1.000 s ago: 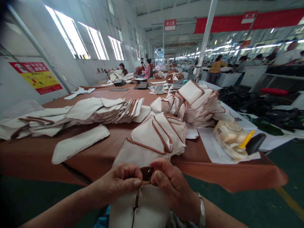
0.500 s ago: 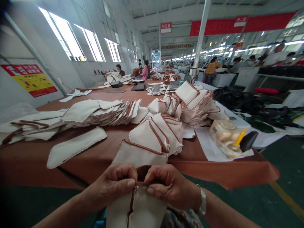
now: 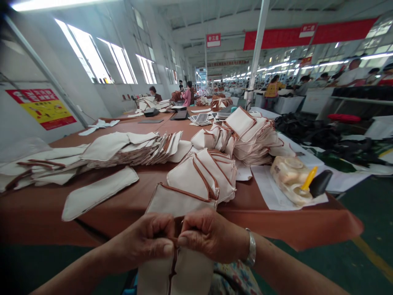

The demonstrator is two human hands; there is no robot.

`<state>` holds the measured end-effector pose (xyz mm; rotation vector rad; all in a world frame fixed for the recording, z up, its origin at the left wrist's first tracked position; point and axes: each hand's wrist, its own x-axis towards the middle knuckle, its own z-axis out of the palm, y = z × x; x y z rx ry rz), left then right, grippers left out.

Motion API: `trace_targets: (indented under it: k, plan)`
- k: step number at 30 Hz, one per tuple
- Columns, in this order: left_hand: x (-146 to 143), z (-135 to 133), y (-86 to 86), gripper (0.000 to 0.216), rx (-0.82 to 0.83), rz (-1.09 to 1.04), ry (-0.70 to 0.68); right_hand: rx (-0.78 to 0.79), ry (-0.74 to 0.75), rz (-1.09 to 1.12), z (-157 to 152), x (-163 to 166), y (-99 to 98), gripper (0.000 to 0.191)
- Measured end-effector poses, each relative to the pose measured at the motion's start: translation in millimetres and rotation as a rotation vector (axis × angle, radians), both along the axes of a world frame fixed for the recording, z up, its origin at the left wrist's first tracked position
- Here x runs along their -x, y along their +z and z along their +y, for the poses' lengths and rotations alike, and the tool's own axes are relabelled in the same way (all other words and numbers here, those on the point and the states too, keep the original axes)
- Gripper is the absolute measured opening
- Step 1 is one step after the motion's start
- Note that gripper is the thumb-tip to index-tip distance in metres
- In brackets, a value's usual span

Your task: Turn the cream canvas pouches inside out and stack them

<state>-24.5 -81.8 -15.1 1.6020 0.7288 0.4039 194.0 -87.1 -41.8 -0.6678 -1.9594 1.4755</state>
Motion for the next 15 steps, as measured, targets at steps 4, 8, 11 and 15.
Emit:
trace_targets:
  k: [4, 8, 11, 15]
  plan:
    - [6.6, 4.7, 3.6, 0.045, 0.162, -0.032, -0.062, 0.045, -0.004, 0.026, -3.3, -3.4, -6.9, 0.033]
    - [10.4, 6.6, 10.3, 0.052, 0.146, 0.070, -0.004, 0.046, -0.001, 0.039, -4.0, -4.7, -6.1, 0.031]
    - [11.1, 5.1, 9.4, 0.044, 0.183, 0.118, -0.030, 0.052, 0.002, 0.051, -3.7, -3.2, -7.7, 0.033]
    - [13.0, 4.9, 11.4, 0.038, -0.091, 0.254, -0.007, 0.179, -0.040, 0.065, -2.3, 1.8, -11.8, 0.037]
